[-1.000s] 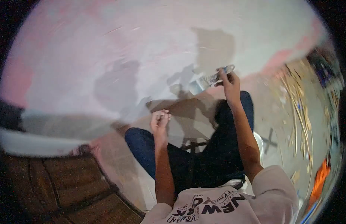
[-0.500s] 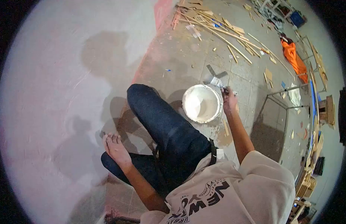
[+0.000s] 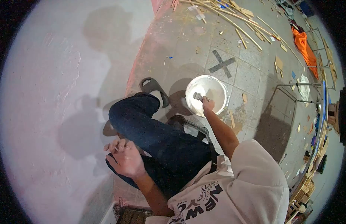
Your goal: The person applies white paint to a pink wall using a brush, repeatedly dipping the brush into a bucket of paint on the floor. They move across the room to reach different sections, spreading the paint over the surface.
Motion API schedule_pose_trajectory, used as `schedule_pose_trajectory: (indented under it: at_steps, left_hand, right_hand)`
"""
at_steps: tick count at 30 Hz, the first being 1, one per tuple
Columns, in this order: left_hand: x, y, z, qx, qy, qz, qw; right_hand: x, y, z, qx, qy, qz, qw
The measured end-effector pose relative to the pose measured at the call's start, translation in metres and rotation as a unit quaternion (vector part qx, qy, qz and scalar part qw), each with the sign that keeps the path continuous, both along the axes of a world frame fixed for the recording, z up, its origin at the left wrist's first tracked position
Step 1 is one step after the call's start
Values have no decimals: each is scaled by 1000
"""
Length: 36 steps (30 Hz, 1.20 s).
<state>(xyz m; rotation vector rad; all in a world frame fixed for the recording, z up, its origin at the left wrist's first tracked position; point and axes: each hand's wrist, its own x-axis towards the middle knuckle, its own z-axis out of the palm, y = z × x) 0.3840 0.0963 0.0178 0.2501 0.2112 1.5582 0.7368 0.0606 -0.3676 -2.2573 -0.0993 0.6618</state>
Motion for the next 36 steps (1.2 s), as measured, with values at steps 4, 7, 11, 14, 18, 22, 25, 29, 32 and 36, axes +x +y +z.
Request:
schedule_pose_trajectory:
  at_steps: [4,7,11,14,18,22,25,29,32,36]
  left_hand:
    - [36,18,-3,-13,-113,-85,990]
    - [50,33,-25,-65,-139,-131,979]
    - [41,48,-27,-64,-137,-121,981]
    - [27,50,-30,-82,-125,-105,983]
    - [25,50,-27,-88,-157,-111,977]
    - [27,50,-26,-91,-142,-103,980]
    - [27,50,-27,-90,-135,-101,982]
    - [28,52,-26,-97,-129,-104,981]
    - [29,53,-26,-99,-126,-106,981]
    - [32,54,-25,-95,-127,-116,980]
  right_hand:
    - [-8,9,-38,0,-12,10,1000]
    - [-11,14,-47,-4,-31,33,999]
    - [-16,16,-53,0,-43,38,998]
    - [-14,15,-71,15,-61,49,997]
    - [-17,17,-77,12,-49,53,997]
    - [-17,23,-83,-12,-66,81,994]
    - [-16,23,-109,-4,-83,76,994]
    - [-14,22,-107,2,-65,49,997]
    - [-9,21,-57,2,-28,7,1000]
    - [0,2,-4,106,16,-92,990]
